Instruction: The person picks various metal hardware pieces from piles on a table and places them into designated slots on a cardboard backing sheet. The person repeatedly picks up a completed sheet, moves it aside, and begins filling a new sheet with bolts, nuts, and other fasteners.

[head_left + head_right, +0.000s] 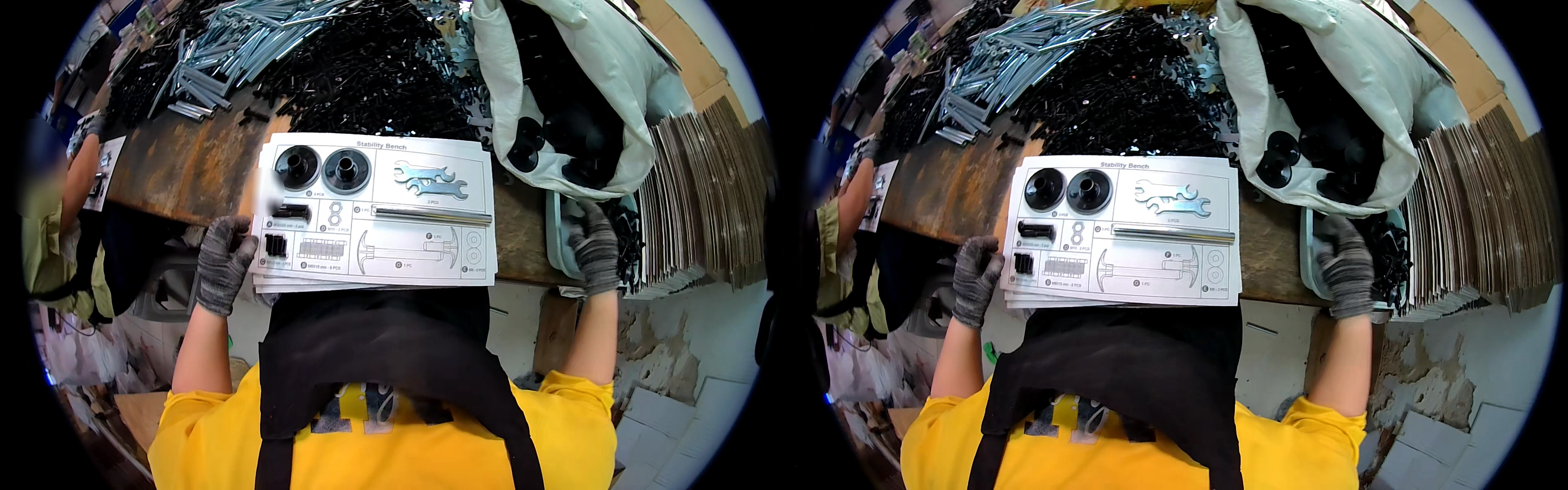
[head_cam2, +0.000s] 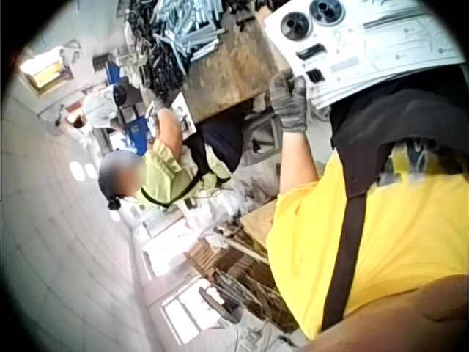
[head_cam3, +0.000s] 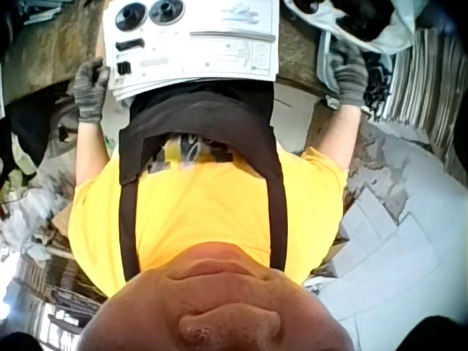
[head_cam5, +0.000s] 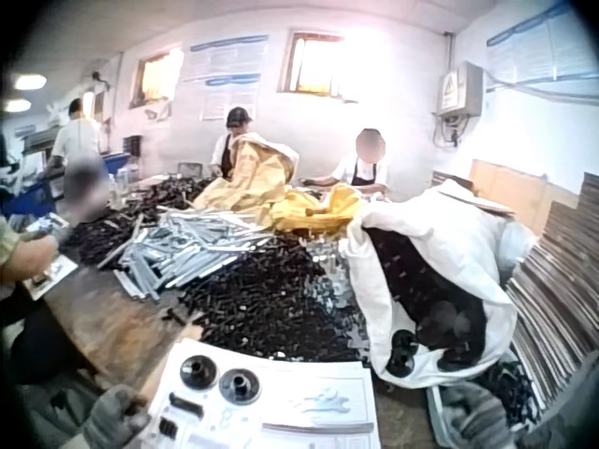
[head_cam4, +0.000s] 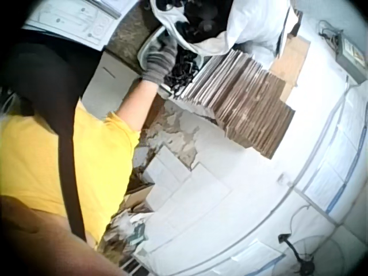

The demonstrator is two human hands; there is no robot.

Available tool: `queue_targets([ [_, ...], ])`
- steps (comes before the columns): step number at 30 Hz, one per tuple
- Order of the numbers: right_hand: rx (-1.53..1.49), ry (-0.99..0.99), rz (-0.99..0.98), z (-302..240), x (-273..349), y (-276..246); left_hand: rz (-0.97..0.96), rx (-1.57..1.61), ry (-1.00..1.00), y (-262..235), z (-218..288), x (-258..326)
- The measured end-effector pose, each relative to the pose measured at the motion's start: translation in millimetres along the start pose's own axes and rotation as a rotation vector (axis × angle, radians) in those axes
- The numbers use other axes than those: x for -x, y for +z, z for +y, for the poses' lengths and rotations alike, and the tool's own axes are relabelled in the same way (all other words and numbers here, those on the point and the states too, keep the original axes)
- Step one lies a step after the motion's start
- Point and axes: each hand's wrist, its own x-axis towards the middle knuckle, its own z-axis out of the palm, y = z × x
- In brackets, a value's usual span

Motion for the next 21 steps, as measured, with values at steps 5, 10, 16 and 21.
queue_targets([
  [5, -0.453, -0.530, -0.149, -117, 7, 54, 0.019, 0.035, 0.086, 10, 20, -8],
  [10, -0.339, -0.873, -0.097, -128, 12, 83, -0.044, 0.043, 0.134, 13, 38, -14],
  [16, -0.191, -0.542, -0.169, -146, 29, 70, -0.115, 0.079, 0.158, 26, 57, -20],
  [21, -0.126, -0.622, -0.299, -134, 21, 81, -0.193, 0.030, 0.388, 56, 80, -45],
])
